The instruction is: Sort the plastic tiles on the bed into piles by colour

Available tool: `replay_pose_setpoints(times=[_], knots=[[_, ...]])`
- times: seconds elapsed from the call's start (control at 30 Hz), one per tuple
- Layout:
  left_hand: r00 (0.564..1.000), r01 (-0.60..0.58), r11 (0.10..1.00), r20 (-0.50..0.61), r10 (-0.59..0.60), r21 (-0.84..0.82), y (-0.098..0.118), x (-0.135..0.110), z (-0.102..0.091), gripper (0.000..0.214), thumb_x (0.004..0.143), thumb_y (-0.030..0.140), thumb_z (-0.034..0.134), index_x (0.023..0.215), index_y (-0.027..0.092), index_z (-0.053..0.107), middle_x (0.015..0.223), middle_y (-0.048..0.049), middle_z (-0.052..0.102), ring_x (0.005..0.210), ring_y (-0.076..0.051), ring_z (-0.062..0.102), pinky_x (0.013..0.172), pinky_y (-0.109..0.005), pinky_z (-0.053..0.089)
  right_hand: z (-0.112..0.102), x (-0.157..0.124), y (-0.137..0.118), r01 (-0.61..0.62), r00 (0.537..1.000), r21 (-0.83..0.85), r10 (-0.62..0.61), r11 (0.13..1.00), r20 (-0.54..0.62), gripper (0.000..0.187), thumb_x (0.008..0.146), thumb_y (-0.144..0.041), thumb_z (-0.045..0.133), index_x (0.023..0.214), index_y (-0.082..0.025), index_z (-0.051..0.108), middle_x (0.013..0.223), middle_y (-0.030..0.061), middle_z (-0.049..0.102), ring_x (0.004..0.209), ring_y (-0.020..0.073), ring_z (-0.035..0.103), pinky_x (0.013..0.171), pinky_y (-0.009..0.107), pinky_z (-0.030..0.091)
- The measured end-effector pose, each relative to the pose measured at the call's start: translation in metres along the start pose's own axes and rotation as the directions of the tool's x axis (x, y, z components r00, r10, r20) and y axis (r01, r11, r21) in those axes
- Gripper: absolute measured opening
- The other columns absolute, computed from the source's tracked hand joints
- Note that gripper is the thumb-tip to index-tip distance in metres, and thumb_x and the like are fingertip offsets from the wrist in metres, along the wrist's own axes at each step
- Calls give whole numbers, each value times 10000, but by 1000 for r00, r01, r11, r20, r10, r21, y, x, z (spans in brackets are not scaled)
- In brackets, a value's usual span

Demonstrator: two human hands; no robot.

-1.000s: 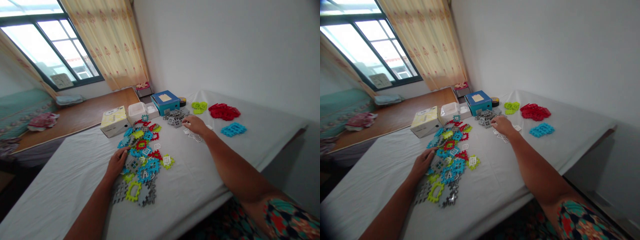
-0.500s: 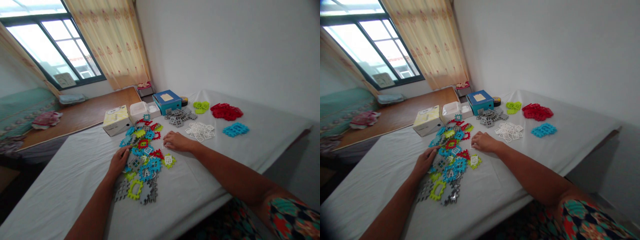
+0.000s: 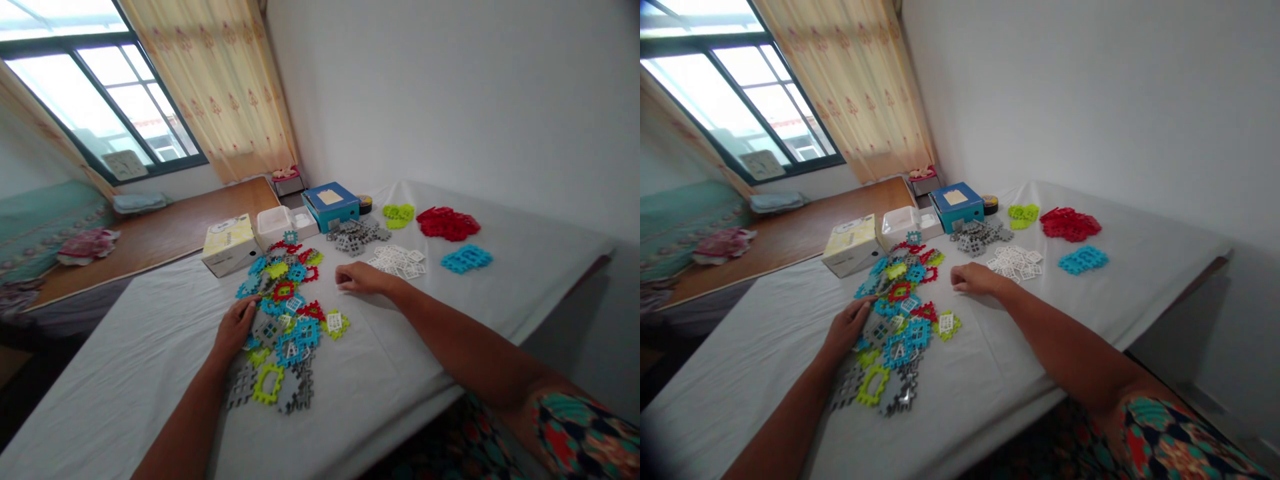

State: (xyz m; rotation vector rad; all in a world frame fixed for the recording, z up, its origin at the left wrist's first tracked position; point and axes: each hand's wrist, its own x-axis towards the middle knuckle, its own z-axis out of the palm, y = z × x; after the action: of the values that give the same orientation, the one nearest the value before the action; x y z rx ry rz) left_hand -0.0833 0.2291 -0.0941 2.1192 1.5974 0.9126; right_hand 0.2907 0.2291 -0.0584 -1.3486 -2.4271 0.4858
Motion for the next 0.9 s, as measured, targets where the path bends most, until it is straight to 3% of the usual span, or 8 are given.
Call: replay_pose_setpoints(times=[0.17, 0.27, 0.33, 0.4, 0.57, 0.73, 0.8, 0.9], knots=[[1000, -3, 1000, -27, 3, -7, 1, -1, 2, 451, 861, 503, 432, 1055, 187, 688, 1123, -75, 696, 1081, -255, 615, 1007, -427, 444, -34, -14, 38, -199, 962, -102, 174, 975, -211, 166, 883, -282, 552, 896, -183, 684, 887, 47, 713, 775, 161, 612, 668, 244, 384], [999, -4, 1000, -37, 3, -14, 3, -2, 2, 415, 866, 474, 440, 1051, 201, 691, 1113, -66, 699, 1071, -246, 618, 998, -417, 451, -39, -16, 56, -299, 930, -195, 239, 934, -279, 174, 868, -286, 555, 879, -180, 693, 908, 72, 710, 818, 193, 616, 700, 272, 403], [999, 1, 1000, -48, -2, -20, 5, -3, 3, 397, 870, 452, 440, 1051, 203, 691, 1112, -64, 698, 1068, -239, 618, 996, -411, 452, -32, -13, 55, -243, 932, -194, 173, 950, -319, 176, 872, -274, 545, 899, -178, 690, 940, 79, 704, 869, 199, 616, 757, 285, 419], [998, 10, 1000, -59, -12, -27, 7, -5, 4, 393, 870, 431, 440, 1054, 191, 692, 1116, -74, 694, 1075, -238, 614, 1002, -407, 446, -21, -7, 42, -110, 947, -145, 60, 983, -315, 179, 881, -268, 534, 922, -178, 684, 945, 74, 701, 872, 189, 616, 787, 288, 431], [996, 32, 989, -77, -43, -143, 15, -7, 7, 425, 874, 412, 443, 1132, 166, 673, 1179, -78, 675, 1139, -239, 587, 1033, -395, 418, 6, -2, -5, 211, 963, -13, -210, 977, -172, 179, 896, -269, 541, 971, -178, 675, 944, 70, 695, 838, 171, 616, 800, 305, 459], [973, 128, 938, -143, -182, -322, 20, -9, 0, 517, 893, 526, 430, 1173, 152, 652, 1228, -96, 656, 1169, -257, 573, 1018, -419, 432, 15, -4, -29, 308, 950, 97, -301, 946, -80, 208, 914, -316, 551, 1014, -179, 671, 966, 74, 692, 870, 171, 615, 804, 310, 472], [985, 122, 929, -73, -156, -348, 23, -10, -5, 533, 891, 565, 434, 1144, 158, 669, 1223, -102, 660, 1168, -261, 576, 1020, -429, 433, 16, -4, -30, 299, 954, 128, -296, 946, -48, 204, 911, -313, 557, 1012, -182, 677, 975, 73, 695, 835, 163, 620, 782, 304, 475], [988, 11, 953, 151, 37, -302, 30, -12, -14, 481, 826, 564, 566, 1109, 198, 697, 1277, -94, 629, 1227, -272, 537, 1076, -443, 386, 18, -3, -28, 277, 960, 131, -279, 952, -7, 210, 907, -323, 561, 1000, -182, 687, 947, 74, 699, 787, 160, 626, 747, 299, 477]])
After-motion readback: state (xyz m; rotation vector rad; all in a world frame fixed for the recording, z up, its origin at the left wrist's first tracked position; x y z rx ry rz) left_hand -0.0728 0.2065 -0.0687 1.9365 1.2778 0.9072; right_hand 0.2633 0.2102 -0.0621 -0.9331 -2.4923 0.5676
